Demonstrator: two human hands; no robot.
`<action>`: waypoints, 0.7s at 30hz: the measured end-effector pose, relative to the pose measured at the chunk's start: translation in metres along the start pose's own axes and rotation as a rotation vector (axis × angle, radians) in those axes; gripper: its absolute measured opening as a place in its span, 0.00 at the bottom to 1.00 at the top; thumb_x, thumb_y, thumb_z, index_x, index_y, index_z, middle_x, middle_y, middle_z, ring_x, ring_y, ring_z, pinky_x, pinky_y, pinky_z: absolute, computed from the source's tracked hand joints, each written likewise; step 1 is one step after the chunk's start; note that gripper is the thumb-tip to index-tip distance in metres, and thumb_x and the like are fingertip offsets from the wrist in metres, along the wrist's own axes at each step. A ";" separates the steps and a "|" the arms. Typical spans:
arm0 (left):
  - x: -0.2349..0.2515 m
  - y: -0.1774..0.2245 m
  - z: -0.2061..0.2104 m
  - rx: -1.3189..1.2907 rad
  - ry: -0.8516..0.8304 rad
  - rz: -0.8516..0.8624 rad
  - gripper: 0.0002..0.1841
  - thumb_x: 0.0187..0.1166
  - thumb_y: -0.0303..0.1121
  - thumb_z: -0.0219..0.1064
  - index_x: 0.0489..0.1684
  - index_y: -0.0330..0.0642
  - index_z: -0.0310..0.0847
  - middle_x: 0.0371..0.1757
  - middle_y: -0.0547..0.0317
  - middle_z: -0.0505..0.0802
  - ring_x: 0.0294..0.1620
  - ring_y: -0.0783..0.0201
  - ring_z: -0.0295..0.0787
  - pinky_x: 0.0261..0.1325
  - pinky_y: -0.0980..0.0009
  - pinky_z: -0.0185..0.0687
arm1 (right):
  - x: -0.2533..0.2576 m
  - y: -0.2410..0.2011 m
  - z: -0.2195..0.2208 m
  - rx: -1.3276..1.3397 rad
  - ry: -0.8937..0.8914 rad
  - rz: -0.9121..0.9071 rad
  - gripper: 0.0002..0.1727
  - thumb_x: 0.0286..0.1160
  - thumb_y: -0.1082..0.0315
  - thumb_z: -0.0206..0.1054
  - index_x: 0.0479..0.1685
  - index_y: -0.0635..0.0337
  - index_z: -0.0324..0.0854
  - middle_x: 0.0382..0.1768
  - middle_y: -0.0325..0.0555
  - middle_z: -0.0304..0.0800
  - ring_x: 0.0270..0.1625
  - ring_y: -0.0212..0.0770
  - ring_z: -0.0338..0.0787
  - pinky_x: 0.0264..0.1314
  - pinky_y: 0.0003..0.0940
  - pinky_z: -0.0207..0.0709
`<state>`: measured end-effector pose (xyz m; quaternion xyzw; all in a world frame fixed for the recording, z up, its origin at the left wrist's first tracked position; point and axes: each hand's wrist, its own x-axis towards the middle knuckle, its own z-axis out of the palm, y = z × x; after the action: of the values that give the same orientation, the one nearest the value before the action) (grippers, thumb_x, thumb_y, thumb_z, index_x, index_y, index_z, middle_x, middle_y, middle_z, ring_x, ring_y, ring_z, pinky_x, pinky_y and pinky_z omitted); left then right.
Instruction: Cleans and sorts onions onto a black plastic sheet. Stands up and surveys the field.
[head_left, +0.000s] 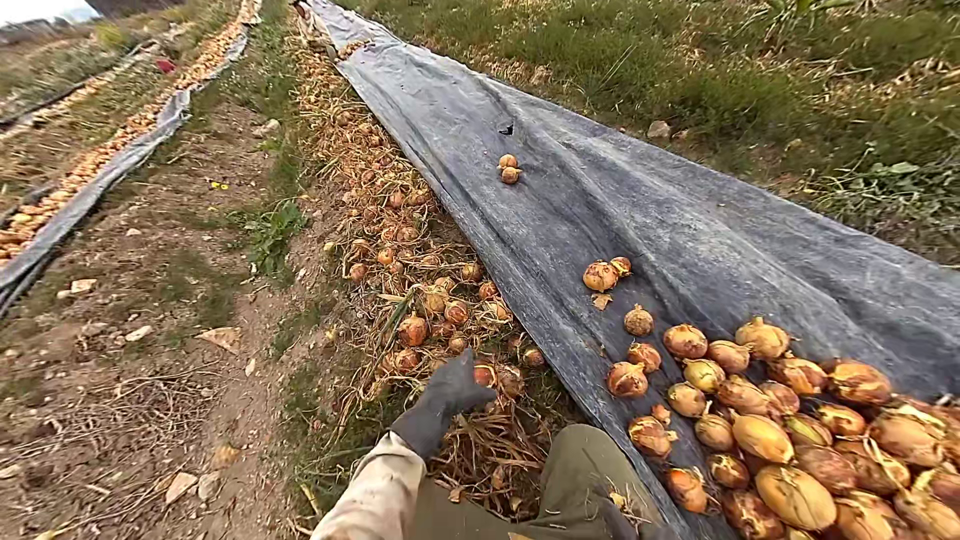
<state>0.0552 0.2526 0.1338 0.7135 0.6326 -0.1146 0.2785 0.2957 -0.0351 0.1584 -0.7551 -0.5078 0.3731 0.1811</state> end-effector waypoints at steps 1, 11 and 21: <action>-0.023 -0.012 0.000 -0.182 0.058 0.054 0.56 0.46 0.63 0.87 0.85 0.57 0.65 0.63 0.49 0.92 0.62 0.49 0.91 0.65 0.40 0.86 | 0.007 -0.005 0.004 0.057 0.002 -0.040 0.31 0.89 0.44 0.52 0.70 0.59 0.85 0.56 0.60 0.93 0.61 0.57 0.91 0.71 0.55 0.77; -0.230 0.014 0.016 -0.219 0.280 0.397 0.62 0.43 0.59 0.90 0.91 0.60 0.61 0.81 0.55 0.80 0.72 0.58 0.86 0.65 0.53 0.91 | 0.003 -0.074 0.052 0.743 -0.144 -0.156 0.41 0.84 0.29 0.44 0.52 0.59 0.83 0.25 0.42 0.86 0.22 0.39 0.85 0.28 0.43 0.86; -0.250 -0.005 0.076 -1.224 -0.293 0.033 0.15 0.73 0.29 0.76 0.54 0.35 0.83 0.32 0.51 0.95 0.19 0.67 0.85 0.23 0.72 0.81 | -0.007 -0.038 0.040 0.388 0.336 -0.619 0.28 0.91 0.50 0.53 0.79 0.56 0.77 0.58 0.41 0.95 0.53 0.30 0.94 0.58 0.35 0.90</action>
<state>0.0214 0.0023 0.1993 0.4116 0.5278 0.1760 0.7218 0.2408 -0.0296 0.1592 -0.5688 -0.5948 0.2609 0.5045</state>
